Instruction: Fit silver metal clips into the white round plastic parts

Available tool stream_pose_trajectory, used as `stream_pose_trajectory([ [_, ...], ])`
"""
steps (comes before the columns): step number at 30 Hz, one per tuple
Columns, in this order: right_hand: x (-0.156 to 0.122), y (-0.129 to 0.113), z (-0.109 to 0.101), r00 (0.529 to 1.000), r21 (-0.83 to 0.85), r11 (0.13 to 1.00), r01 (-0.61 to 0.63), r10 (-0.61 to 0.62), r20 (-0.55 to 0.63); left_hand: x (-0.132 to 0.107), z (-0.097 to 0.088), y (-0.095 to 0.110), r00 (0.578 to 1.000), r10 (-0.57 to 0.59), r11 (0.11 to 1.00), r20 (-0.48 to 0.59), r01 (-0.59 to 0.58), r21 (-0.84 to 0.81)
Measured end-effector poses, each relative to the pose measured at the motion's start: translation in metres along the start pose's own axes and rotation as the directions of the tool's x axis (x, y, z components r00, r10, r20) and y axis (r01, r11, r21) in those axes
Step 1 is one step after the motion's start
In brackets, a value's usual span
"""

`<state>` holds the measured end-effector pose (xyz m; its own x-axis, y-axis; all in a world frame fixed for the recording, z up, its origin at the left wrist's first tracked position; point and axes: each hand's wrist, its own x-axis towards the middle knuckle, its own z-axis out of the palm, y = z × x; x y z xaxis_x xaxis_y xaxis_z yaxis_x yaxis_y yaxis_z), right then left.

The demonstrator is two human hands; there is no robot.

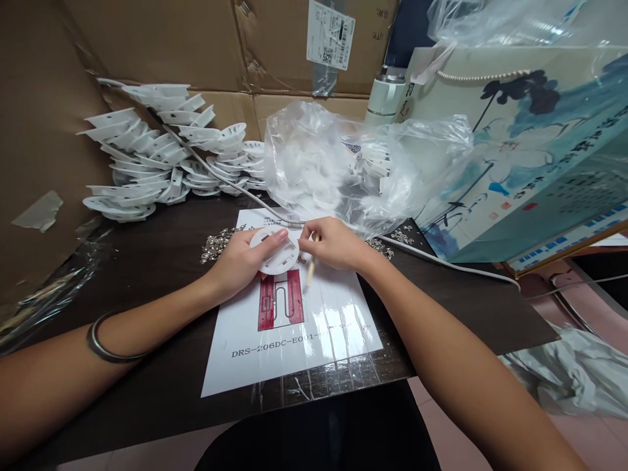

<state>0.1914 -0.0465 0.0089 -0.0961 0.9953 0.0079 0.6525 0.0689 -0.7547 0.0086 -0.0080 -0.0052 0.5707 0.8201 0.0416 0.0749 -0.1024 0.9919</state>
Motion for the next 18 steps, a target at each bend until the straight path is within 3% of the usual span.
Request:
stream_pose_trajectory([
  [3, 0.001, 0.005, -0.005, 0.999, -0.119, 0.992, 0.047, -0.043, 0.033, 0.000, -0.001, -0.001, 1.000, -0.025, 0.999, -0.016, 0.025, -0.024],
  [12, 0.002, 0.007, -0.001, 0.987, -0.151, 0.984, 0.098, -0.076, 0.143, 0.001, -0.001, -0.001, 0.996, -0.082, 0.995, -0.023, 0.081, -0.055],
  [18, 0.003, 0.008, 0.003, 0.990, -0.137, 0.985, 0.103, -0.089, 0.107, 0.001, -0.001, 0.001, 0.997, -0.069, 0.998, -0.022, 0.069, 0.012],
])
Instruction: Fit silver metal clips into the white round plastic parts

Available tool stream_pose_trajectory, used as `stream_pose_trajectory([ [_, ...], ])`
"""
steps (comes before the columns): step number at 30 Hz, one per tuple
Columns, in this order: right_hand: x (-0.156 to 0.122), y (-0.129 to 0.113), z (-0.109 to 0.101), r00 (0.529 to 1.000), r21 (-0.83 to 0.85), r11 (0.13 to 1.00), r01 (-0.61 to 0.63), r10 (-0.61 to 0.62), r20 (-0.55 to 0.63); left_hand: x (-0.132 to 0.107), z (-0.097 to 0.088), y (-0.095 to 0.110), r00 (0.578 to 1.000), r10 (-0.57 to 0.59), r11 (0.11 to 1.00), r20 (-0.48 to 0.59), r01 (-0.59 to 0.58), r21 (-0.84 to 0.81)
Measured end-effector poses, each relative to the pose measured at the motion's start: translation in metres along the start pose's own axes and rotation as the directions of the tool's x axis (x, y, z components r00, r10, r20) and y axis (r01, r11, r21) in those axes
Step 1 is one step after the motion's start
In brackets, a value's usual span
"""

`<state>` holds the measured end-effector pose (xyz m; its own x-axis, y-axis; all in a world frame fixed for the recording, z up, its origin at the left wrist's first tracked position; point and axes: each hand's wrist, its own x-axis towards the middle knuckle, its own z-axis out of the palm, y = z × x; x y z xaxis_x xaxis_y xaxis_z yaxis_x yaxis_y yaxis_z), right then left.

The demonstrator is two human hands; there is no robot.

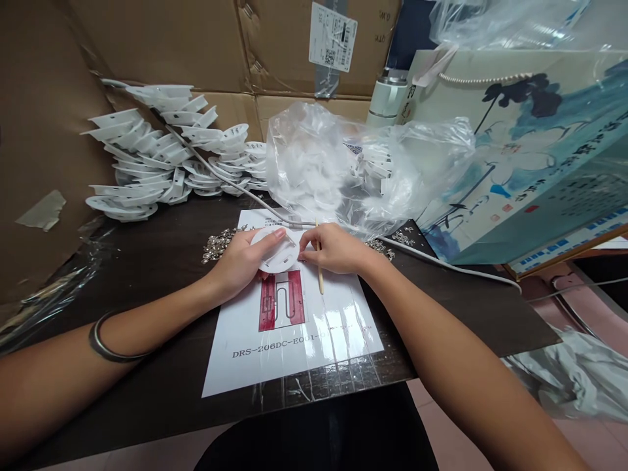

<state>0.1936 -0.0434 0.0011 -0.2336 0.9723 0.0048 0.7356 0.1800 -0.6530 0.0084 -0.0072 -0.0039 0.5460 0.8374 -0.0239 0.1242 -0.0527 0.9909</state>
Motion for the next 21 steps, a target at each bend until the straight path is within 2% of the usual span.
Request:
stream_pose_trajectory([
  [3, 0.0007, -0.0003, 0.0011, 0.994, 0.031, 0.999, -0.016, 0.019, -0.111, -0.0006, 0.0003, 0.0008, 1.000, -0.011, 1.000, 0.009, 0.011, -0.005],
  [5, 0.0013, -0.0011, 0.0017, 0.981, 0.116, 0.993, -0.013, 0.035, -0.190, -0.0009, 0.0005, 0.0010, 1.000, -0.007, 1.000, 0.014, 0.007, -0.022],
  [8, 0.0020, -0.0029, 0.0023, 0.953, 0.262, 0.965, 0.002, 0.078, -0.293, -0.0012, 0.0003, 0.0009, 1.000, -0.017, 0.999, 0.024, 0.018, -0.038],
  [11, 0.0024, -0.0051, 0.0026, 0.920, 0.325, 0.945, 0.021, 0.109, -0.377, -0.0014, -0.0001, 0.0002, 1.000, -0.025, 0.999, 0.017, 0.025, -0.029],
  [15, 0.0024, -0.0074, 0.0035, 0.906, 0.376, 0.926, 0.039, 0.125, -0.404, -0.0013, 0.0000, -0.0004, 1.000, -0.014, 1.000, 0.004, 0.014, -0.005],
  [21, 0.0013, -0.0086, 0.0066, 0.888, 0.345, 0.934, 0.086, 0.085, -0.453, -0.0010, 0.0011, -0.0010, 1.000, -0.010, 1.000, -0.013, 0.010, 0.003],
])
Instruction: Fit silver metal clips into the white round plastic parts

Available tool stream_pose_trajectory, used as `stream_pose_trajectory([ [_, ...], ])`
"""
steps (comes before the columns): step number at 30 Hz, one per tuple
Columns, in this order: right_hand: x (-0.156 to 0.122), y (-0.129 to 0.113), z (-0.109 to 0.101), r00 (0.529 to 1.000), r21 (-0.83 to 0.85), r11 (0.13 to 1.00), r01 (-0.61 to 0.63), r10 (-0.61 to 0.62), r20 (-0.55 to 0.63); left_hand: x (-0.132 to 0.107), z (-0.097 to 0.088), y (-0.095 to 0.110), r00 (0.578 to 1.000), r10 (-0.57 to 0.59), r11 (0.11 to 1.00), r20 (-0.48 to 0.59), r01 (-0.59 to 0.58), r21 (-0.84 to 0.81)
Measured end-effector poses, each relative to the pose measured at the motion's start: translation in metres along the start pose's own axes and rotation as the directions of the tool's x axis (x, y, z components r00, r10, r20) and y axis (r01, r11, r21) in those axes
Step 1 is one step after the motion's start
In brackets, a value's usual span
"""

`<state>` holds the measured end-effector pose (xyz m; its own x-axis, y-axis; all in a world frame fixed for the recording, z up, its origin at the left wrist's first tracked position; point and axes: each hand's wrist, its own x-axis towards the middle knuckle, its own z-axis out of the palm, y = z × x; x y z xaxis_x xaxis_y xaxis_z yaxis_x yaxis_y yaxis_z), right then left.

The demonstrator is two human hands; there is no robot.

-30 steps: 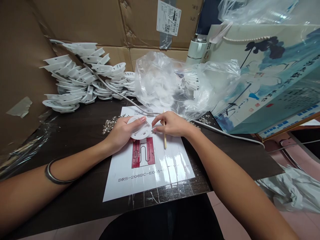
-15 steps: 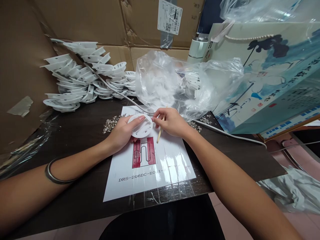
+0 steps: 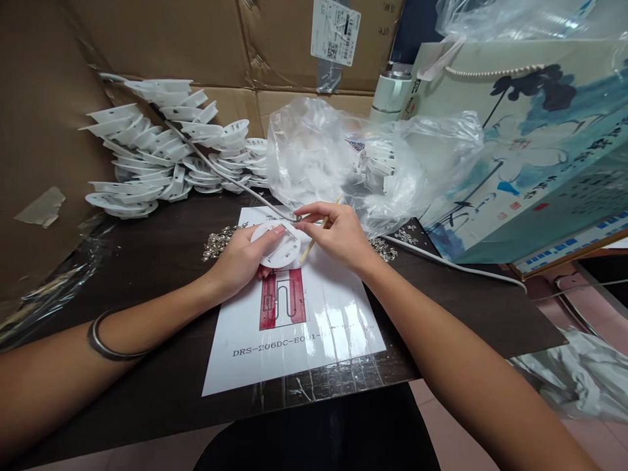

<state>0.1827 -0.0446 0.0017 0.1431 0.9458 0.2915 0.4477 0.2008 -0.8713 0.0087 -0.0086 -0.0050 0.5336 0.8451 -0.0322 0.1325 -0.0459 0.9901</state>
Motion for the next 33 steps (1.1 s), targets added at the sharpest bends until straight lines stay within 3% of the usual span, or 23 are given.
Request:
stream_pose_trajectory([
  [7, -0.0008, -0.0043, 0.0020, 0.995, 0.056, 0.998, 0.013, -0.007, -0.100, 0.0016, 0.0012, -0.0004, 0.999, 0.003, 1.000, -0.048, -0.004, -0.021],
  [33, -0.0064, -0.0065, 0.0075, 0.995, -0.143, 0.986, 0.089, -0.093, -0.022, -0.0004, 0.0007, -0.0015, 0.998, 0.056, 0.994, -0.019, -0.054, 0.098],
])
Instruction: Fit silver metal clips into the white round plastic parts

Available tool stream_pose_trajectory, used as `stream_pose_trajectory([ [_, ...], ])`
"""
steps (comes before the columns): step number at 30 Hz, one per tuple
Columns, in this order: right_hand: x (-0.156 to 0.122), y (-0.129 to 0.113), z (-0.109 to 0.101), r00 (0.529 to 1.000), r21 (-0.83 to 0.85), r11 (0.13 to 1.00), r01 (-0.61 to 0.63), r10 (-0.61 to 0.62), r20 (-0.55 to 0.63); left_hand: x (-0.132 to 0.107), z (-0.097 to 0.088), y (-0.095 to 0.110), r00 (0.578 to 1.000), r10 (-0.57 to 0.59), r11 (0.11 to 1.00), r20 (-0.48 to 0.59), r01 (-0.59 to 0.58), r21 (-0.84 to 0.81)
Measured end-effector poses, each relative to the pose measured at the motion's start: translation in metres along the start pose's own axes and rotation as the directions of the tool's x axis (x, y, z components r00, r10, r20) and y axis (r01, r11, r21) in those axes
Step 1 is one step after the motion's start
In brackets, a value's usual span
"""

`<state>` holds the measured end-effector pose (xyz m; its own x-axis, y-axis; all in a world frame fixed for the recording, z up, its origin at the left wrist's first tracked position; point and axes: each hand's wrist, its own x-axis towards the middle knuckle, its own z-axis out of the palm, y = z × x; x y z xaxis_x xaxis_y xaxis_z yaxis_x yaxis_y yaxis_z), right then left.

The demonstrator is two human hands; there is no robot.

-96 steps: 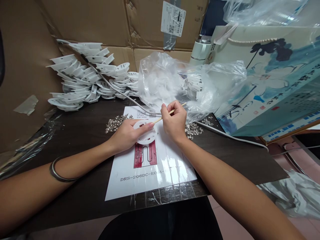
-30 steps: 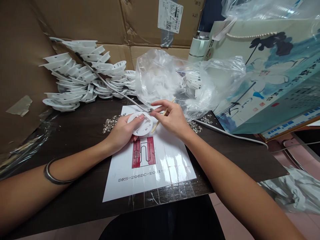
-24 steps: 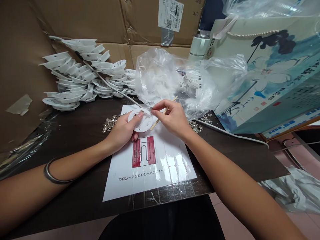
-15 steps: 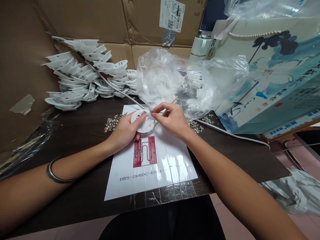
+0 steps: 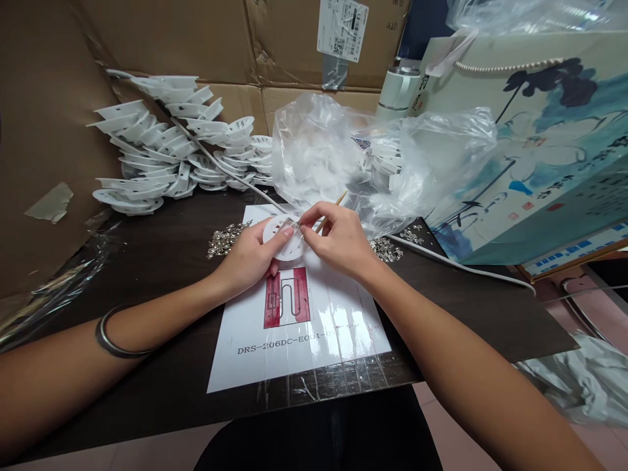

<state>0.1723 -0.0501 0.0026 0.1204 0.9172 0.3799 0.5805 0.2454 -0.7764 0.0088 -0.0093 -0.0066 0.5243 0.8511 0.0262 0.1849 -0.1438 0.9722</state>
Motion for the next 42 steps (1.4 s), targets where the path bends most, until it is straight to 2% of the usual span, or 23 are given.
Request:
stream_pose_trajectory([
  [6, -0.0004, -0.0013, -0.0033, 1.000, 0.015, 1.000, -0.018, 0.018, -0.004, -0.0012, 0.0003, 0.0014, 1.000, -0.017, 1.000, -0.009, 0.017, 0.000],
  [13, -0.0005, -0.0013, -0.0016, 1.000, -0.043, 0.999, 0.002, 0.000, 0.031, -0.0004, 0.0000, 0.0012, 1.000, -0.015, 1.000, 0.004, 0.015, 0.006],
  [18, 0.0008, 0.0004, -0.0022, 0.998, 0.009, 0.998, -0.057, 0.057, 0.020, 0.0033, 0.0000, -0.0033, 1.000, 0.002, 0.999, 0.024, -0.001, -0.047],
  [28, 0.0019, -0.0008, -0.0035, 0.983, 0.110, 0.986, -0.125, 0.108, 0.147, 0.0026, -0.0009, -0.0042, 0.999, 0.009, 0.998, 0.046, -0.006, -0.070],
  [36, 0.0013, -0.0010, -0.0027, 0.988, 0.155, 0.982, -0.111, 0.091, 0.128, 0.0008, -0.0001, -0.0026, 0.993, 0.096, 0.992, 0.065, -0.090, -0.088],
  [42, -0.0015, 0.0009, -0.0012, 0.992, 0.112, 0.992, -0.060, 0.046, 0.119, 0.0014, 0.0005, -0.0026, 0.995, 0.079, 0.992, 0.055, -0.073, -0.102],
])
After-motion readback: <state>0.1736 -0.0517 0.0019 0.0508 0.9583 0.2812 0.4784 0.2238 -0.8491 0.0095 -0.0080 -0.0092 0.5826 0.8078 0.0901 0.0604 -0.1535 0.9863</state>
